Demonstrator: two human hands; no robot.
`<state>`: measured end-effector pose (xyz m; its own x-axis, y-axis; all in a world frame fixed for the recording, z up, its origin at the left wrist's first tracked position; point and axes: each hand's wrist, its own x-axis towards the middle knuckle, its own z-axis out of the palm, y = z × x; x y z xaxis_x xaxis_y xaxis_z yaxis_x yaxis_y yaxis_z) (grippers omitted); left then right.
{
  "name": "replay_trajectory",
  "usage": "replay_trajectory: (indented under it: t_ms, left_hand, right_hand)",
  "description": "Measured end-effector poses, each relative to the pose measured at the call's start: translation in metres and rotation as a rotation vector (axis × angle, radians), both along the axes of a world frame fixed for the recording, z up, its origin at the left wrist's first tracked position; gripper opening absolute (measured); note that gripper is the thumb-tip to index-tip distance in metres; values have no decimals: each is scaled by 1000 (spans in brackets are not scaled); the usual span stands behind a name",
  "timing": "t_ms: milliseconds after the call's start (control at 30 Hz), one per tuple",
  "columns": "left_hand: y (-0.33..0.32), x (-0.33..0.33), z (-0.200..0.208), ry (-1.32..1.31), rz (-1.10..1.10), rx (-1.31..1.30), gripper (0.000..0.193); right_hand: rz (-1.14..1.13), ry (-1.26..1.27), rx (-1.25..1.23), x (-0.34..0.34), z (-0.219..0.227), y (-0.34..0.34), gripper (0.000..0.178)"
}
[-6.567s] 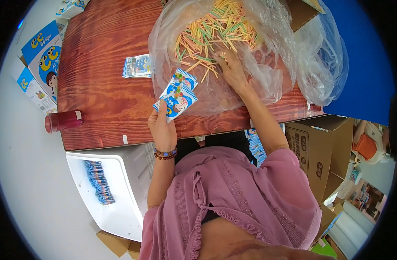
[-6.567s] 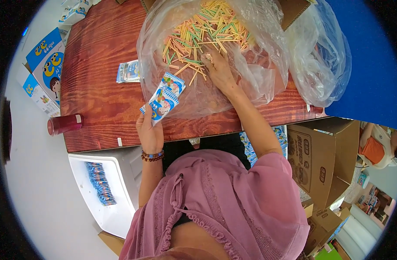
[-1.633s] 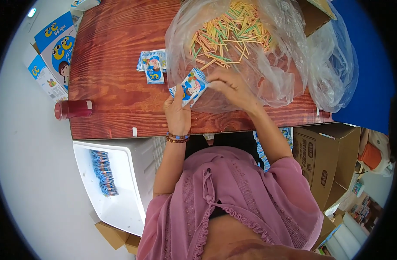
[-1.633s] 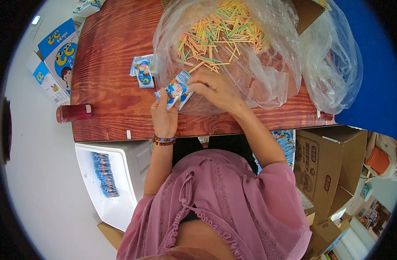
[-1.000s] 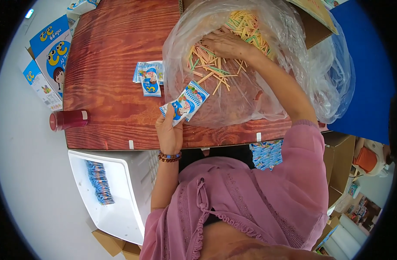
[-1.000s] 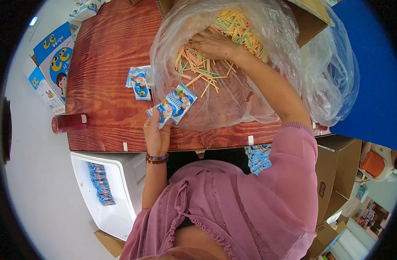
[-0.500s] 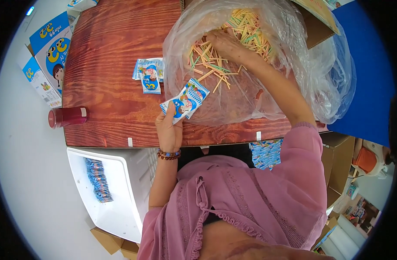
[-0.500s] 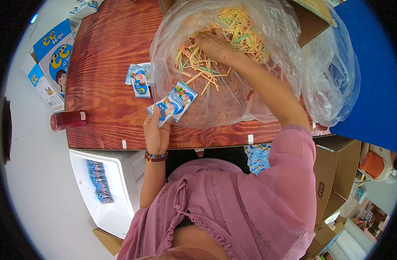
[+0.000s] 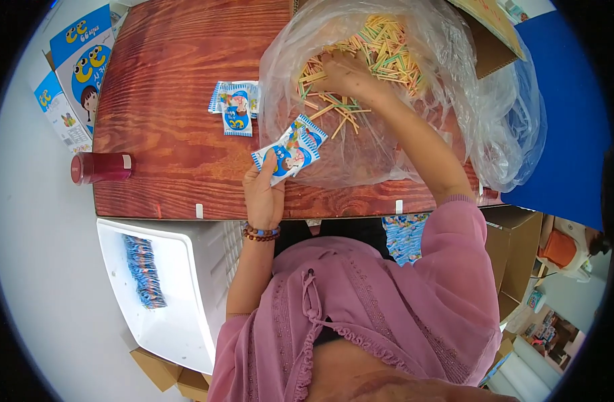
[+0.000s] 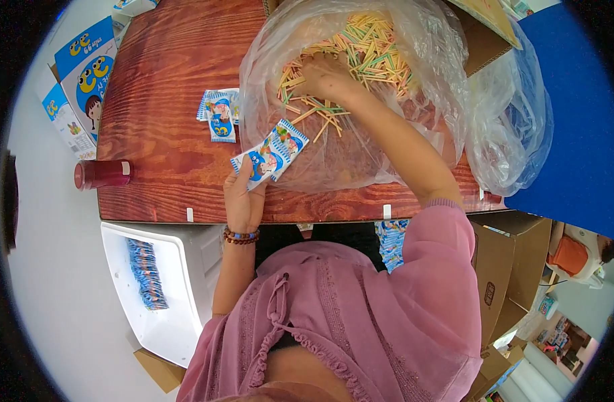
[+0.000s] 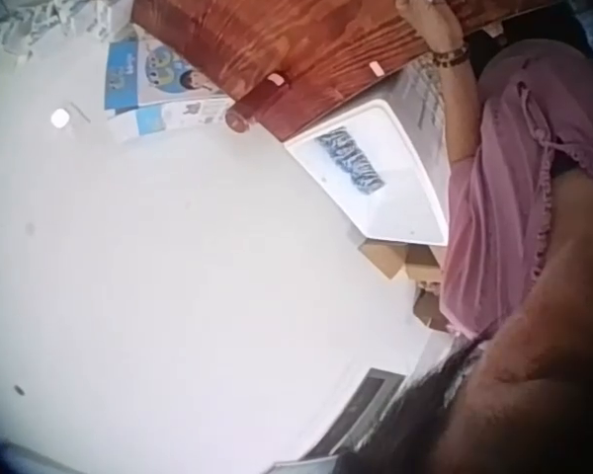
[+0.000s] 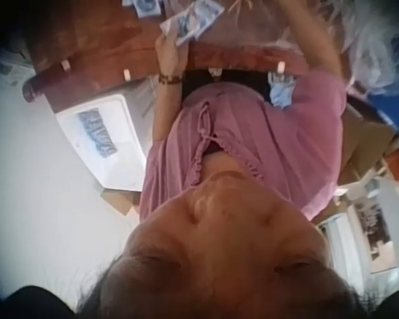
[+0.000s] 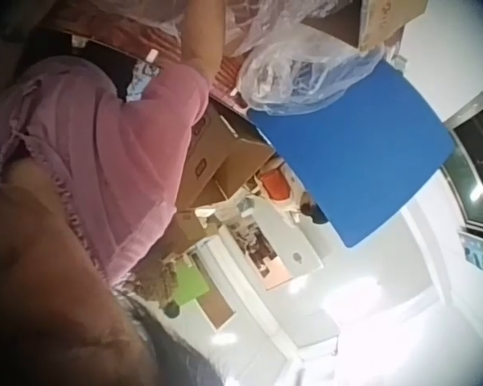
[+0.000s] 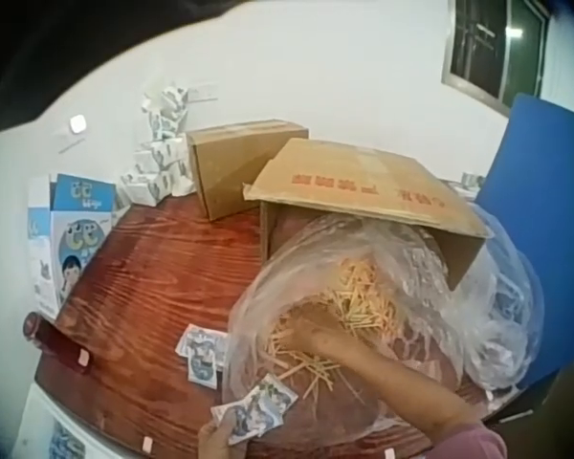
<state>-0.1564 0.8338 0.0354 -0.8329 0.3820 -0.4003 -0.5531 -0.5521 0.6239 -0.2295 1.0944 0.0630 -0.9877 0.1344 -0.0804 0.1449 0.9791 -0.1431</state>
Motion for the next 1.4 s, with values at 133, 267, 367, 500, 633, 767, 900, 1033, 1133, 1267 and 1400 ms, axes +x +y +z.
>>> replay_trajectory:
  t_ms: [133, 267, 367, 500, 633, 767, 900, 1033, 1133, 1267, 1400]
  left_hand:
    - [-2, -1, 1, 5, 10, 1, 17]
    - [-2, 0, 0, 5, 17, 9, 17]
    - [-2, 0, 1, 0, 18, 18, 17]
    - [-4, 0, -1, -3, 31, 16, 16]
    - [-4, 2, -1, -2, 22, 27, 16]
    - [-2, 3, -2, 0, 20, 32, 15]
    - [0, 4, -3, -2, 14, 30, 15]
    - [2, 6, -1, -8, 6, 30, 15]
    - [0, 5, 1, -23, 14, 7, 15]
    - [-2, 7, 1, 1, 13, 22, 15]
    - [3, 8, 0, -9, 9, 27, 15]
  right_hand:
    - [-31, -144, 11, -12, 5, -9, 55]
    - [-94, -74, 6, -16, -21, -11, 40]
    - [-104, 64, 36, -11, -40, -10, 38]
    - [-177, 39, -276, -5, -38, 10, 53]
    - [-182, 60, -475, 9, -29, 17, 53]
    - [-188, 407, -964, 19, -41, 29, 38]
    - [-229, 455, -996, 20, -48, 43, 24]
    - [-373, 553, -1304, 28, -44, 44, 20]
    - [-395, 682, -1433, 44, -28, 36, 17]
    - [-467, 694, -1445, 71, -28, 22, 16]
    - [-302, 716, -1195, 86, -55, 20, 17]
